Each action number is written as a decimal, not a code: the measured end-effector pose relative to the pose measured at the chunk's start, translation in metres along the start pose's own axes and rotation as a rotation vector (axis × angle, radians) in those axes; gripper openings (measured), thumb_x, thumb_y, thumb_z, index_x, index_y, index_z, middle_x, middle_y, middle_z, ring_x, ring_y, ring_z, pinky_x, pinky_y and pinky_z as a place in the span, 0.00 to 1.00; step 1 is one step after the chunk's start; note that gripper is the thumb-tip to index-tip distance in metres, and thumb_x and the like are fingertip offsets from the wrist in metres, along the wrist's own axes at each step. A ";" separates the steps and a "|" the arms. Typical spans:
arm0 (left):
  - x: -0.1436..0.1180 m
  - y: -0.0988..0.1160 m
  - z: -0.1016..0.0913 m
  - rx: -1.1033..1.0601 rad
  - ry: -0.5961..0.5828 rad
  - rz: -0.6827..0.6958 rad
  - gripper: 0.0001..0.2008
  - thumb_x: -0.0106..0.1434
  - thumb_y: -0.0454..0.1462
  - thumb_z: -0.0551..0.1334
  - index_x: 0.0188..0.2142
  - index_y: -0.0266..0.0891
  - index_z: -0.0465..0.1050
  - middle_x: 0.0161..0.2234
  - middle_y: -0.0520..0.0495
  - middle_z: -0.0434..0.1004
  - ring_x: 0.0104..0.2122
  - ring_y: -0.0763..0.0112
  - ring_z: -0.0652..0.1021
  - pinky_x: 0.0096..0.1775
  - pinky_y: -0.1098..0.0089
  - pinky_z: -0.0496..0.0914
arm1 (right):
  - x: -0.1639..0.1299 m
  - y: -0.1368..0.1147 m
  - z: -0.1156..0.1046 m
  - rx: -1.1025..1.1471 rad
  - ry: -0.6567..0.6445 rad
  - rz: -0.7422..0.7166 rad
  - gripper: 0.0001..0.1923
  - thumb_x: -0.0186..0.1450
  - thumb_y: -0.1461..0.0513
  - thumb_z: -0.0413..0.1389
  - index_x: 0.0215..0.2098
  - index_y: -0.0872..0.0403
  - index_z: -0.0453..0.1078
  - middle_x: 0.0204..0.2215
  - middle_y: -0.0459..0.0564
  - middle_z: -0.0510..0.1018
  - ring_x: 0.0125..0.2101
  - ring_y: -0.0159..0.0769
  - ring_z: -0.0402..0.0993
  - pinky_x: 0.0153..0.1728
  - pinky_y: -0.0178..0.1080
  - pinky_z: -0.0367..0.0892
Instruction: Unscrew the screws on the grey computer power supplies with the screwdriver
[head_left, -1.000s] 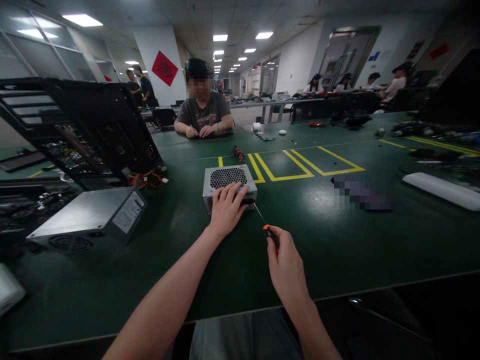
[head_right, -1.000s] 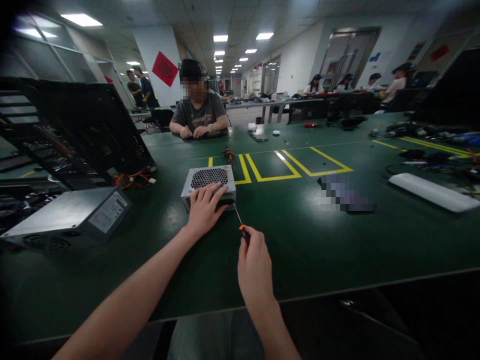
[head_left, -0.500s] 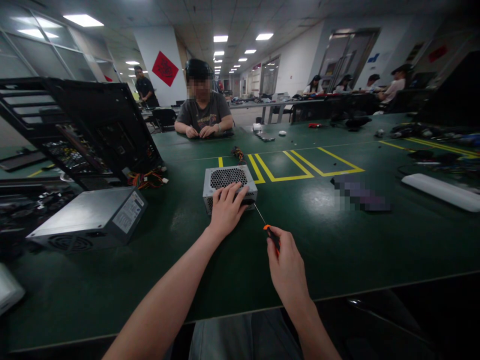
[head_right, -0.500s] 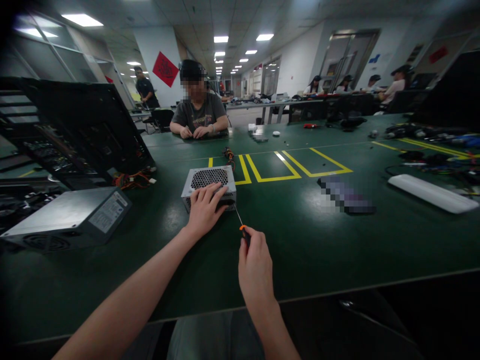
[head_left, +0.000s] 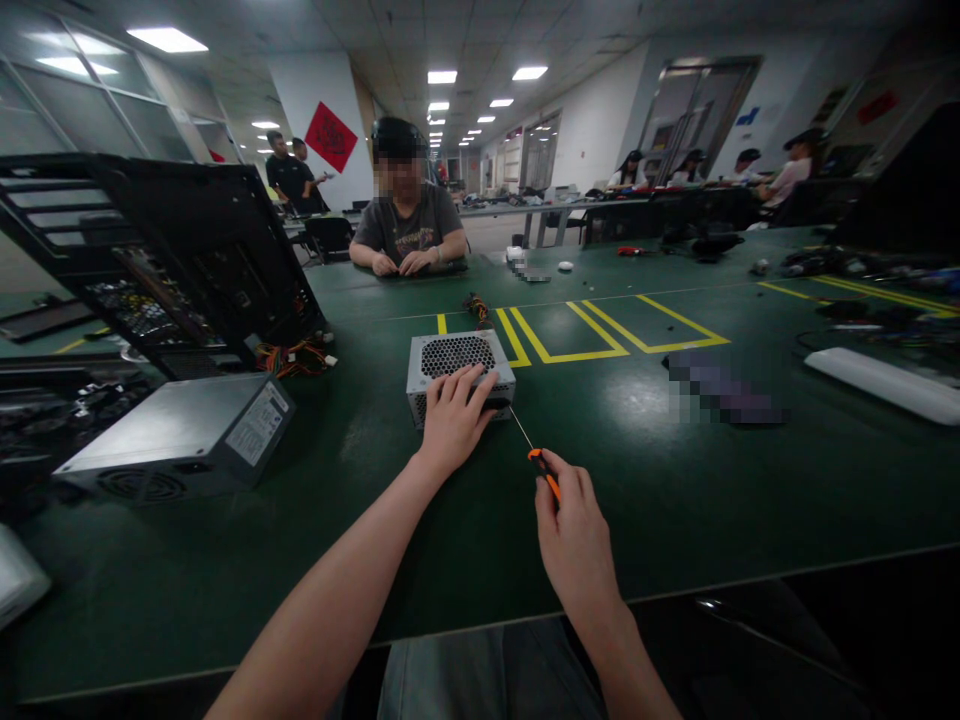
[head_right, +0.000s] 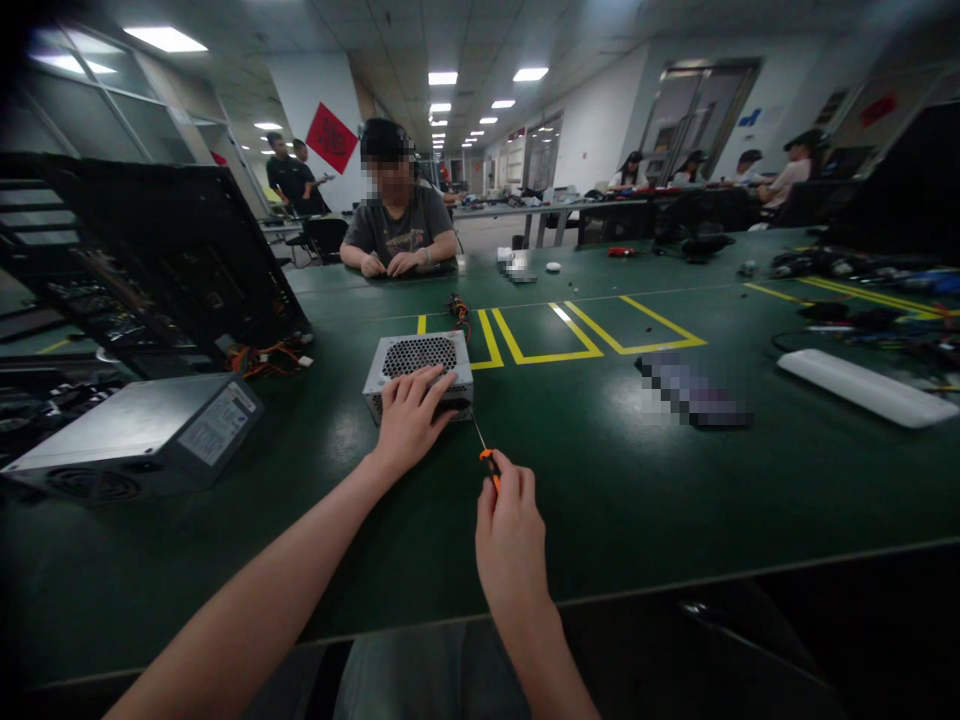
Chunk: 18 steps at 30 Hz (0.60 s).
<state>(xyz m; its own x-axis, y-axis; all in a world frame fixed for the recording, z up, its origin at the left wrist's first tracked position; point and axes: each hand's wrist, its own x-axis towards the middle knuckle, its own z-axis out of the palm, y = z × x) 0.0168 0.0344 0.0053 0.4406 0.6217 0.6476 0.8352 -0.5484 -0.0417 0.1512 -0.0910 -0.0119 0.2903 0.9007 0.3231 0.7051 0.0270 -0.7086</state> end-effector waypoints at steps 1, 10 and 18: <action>0.000 0.000 0.000 -0.002 0.001 0.002 0.23 0.61 0.38 0.57 0.56 0.43 0.58 0.56 0.43 0.63 0.55 0.59 0.62 0.52 0.57 0.56 | 0.000 0.000 0.000 0.018 -0.005 -0.004 0.16 0.65 0.61 0.41 0.49 0.54 0.60 0.41 0.55 0.69 0.39 0.39 0.72 0.33 0.40 0.69; 0.000 0.000 -0.001 -0.009 -0.002 0.003 0.22 0.62 0.39 0.56 0.56 0.43 0.58 0.56 0.43 0.63 0.56 0.60 0.62 0.52 0.58 0.56 | 0.000 0.002 0.002 0.101 -0.028 -0.036 0.16 0.61 0.63 0.46 0.47 0.53 0.59 0.44 0.54 0.68 0.42 0.40 0.71 0.37 0.42 0.70; 0.000 -0.001 0.001 -0.001 0.004 0.004 0.22 0.62 0.39 0.55 0.56 0.43 0.58 0.56 0.44 0.62 0.56 0.60 0.62 0.53 0.58 0.56 | 0.001 0.001 0.000 0.096 -0.076 0.039 0.16 0.66 0.59 0.39 0.48 0.55 0.60 0.38 0.53 0.75 0.38 0.39 0.74 0.37 0.43 0.69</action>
<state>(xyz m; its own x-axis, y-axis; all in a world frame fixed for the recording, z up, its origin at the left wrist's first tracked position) 0.0166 0.0352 0.0042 0.4430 0.6173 0.6501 0.8329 -0.5517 -0.0438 0.1529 -0.0898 -0.0121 0.2642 0.9320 0.2483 0.6282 0.0291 -0.7775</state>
